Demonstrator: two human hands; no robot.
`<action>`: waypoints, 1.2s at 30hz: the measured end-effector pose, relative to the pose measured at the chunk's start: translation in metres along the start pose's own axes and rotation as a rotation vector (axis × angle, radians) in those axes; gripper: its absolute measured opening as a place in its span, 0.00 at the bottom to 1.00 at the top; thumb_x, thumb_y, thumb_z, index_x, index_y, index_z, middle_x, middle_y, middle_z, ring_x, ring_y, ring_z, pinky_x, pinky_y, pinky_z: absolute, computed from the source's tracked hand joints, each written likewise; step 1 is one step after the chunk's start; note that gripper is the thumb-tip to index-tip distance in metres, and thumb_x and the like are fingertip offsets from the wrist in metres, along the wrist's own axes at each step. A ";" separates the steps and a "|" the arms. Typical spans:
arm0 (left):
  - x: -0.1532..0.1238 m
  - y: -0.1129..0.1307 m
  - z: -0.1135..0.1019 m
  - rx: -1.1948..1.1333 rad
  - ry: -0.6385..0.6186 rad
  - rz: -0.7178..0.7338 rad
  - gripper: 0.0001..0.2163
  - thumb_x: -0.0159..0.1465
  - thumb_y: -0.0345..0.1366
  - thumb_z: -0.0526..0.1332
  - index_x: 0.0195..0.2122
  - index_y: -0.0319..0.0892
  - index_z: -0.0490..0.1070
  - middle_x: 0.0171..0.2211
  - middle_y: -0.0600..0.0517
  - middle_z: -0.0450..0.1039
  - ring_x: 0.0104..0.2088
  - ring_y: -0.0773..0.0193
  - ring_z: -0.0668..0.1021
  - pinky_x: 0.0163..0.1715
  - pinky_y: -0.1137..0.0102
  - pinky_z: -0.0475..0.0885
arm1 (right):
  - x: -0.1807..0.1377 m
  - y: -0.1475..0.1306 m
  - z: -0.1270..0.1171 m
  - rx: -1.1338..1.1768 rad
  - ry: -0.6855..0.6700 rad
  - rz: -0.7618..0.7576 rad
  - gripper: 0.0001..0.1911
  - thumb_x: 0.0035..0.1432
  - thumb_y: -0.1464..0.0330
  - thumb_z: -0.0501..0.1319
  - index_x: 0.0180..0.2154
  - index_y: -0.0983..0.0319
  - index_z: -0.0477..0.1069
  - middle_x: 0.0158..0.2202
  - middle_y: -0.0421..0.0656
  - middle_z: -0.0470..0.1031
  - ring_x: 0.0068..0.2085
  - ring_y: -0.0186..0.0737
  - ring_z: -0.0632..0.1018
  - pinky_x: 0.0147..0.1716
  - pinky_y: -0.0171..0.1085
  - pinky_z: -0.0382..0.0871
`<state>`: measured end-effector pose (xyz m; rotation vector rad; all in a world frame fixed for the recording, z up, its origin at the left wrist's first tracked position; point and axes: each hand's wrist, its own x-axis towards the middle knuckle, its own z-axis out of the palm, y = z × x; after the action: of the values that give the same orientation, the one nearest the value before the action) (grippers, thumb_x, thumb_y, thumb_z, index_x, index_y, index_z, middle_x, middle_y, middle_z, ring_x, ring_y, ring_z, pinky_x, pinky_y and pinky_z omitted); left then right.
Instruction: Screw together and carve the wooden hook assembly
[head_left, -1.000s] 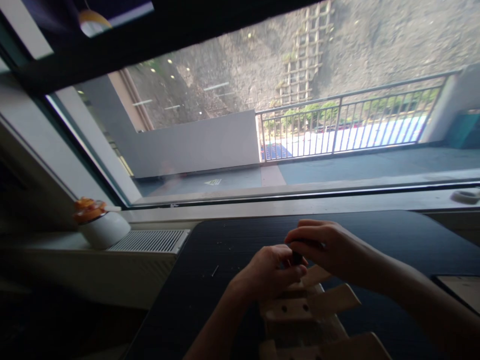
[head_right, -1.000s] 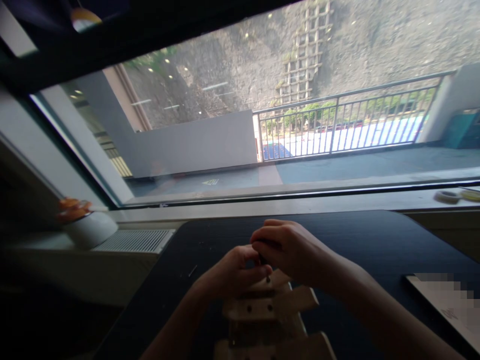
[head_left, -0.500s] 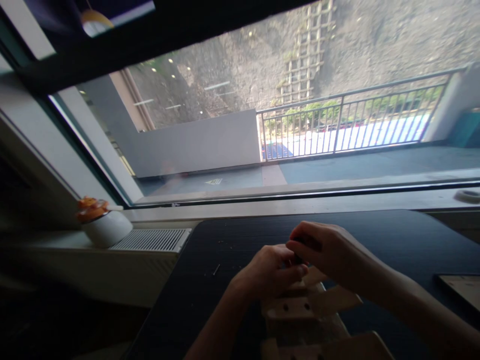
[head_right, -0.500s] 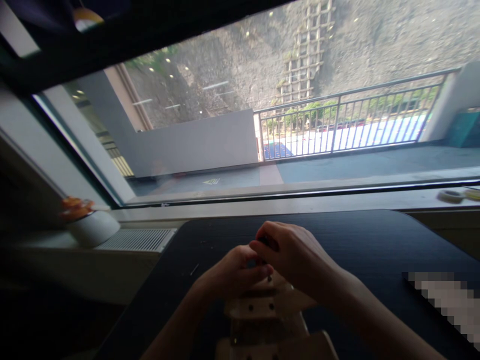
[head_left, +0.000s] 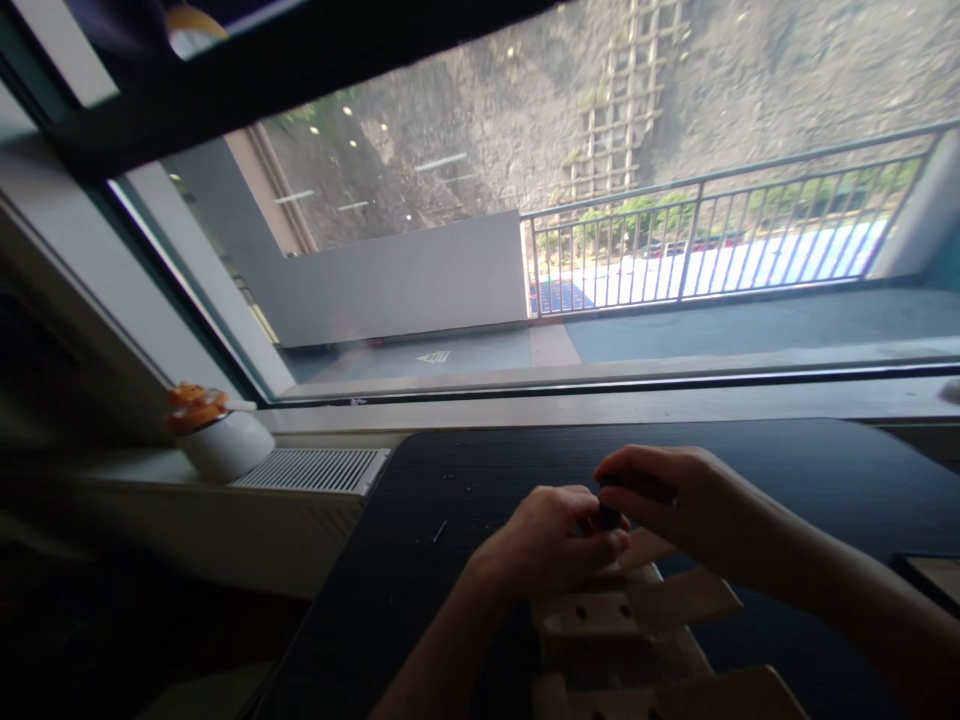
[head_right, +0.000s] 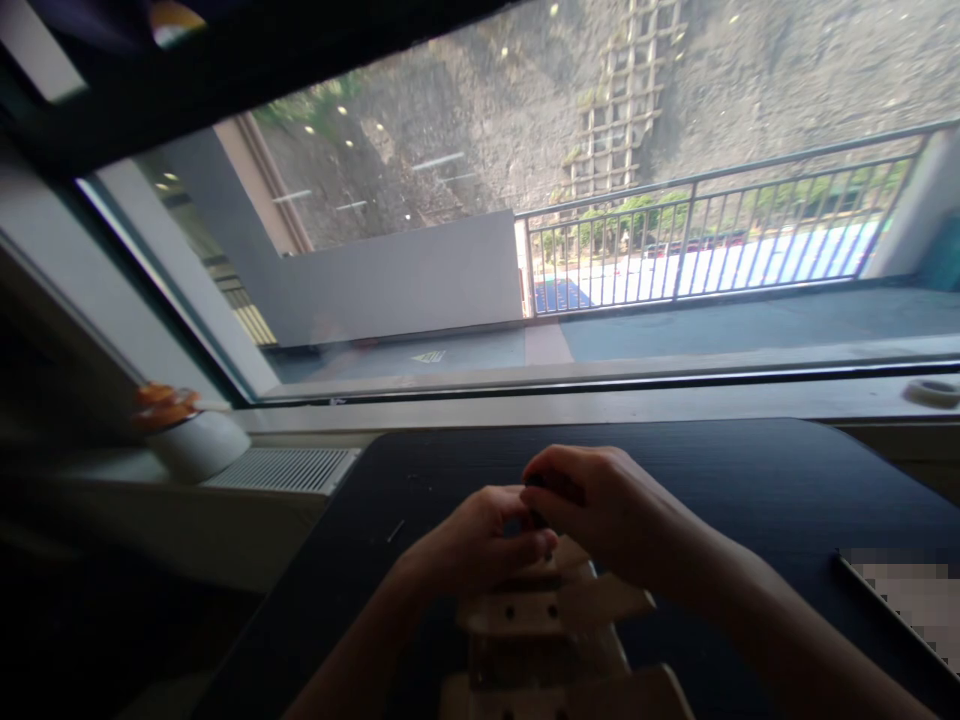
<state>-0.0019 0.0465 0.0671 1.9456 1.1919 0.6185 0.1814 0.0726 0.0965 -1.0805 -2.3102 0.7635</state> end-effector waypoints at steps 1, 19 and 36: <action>0.000 0.001 0.000 0.010 0.000 -0.011 0.13 0.60 0.42 0.57 0.37 0.38 0.75 0.28 0.54 0.70 0.28 0.68 0.69 0.27 0.74 0.63 | 0.000 0.001 0.003 -0.012 0.034 0.020 0.12 0.59 0.59 0.56 0.35 0.59 0.72 0.26 0.38 0.74 0.26 0.33 0.72 0.24 0.32 0.63; 0.001 0.005 -0.002 0.083 0.000 -0.011 0.11 0.60 0.39 0.56 0.33 0.38 0.74 0.25 0.55 0.68 0.27 0.69 0.67 0.25 0.75 0.60 | 0.005 -0.010 -0.010 -0.204 -0.016 -0.177 0.12 0.63 0.65 0.52 0.32 0.59 0.72 0.27 0.38 0.73 0.27 0.31 0.71 0.26 0.32 0.60; -0.037 -0.031 -0.036 -0.363 -0.143 -0.062 0.28 0.55 0.43 0.67 0.56 0.45 0.66 0.55 0.48 0.69 0.54 0.55 0.70 0.56 0.62 0.61 | 0.016 -0.049 -0.030 -0.862 -0.416 -0.384 0.07 0.48 0.78 0.65 0.26 0.60 0.74 0.29 0.39 0.74 0.25 0.31 0.72 0.21 0.33 0.50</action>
<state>-0.0607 0.0350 0.0625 1.6127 0.9721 0.6053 0.1653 0.0678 0.1535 -0.7602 -3.1894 -0.2305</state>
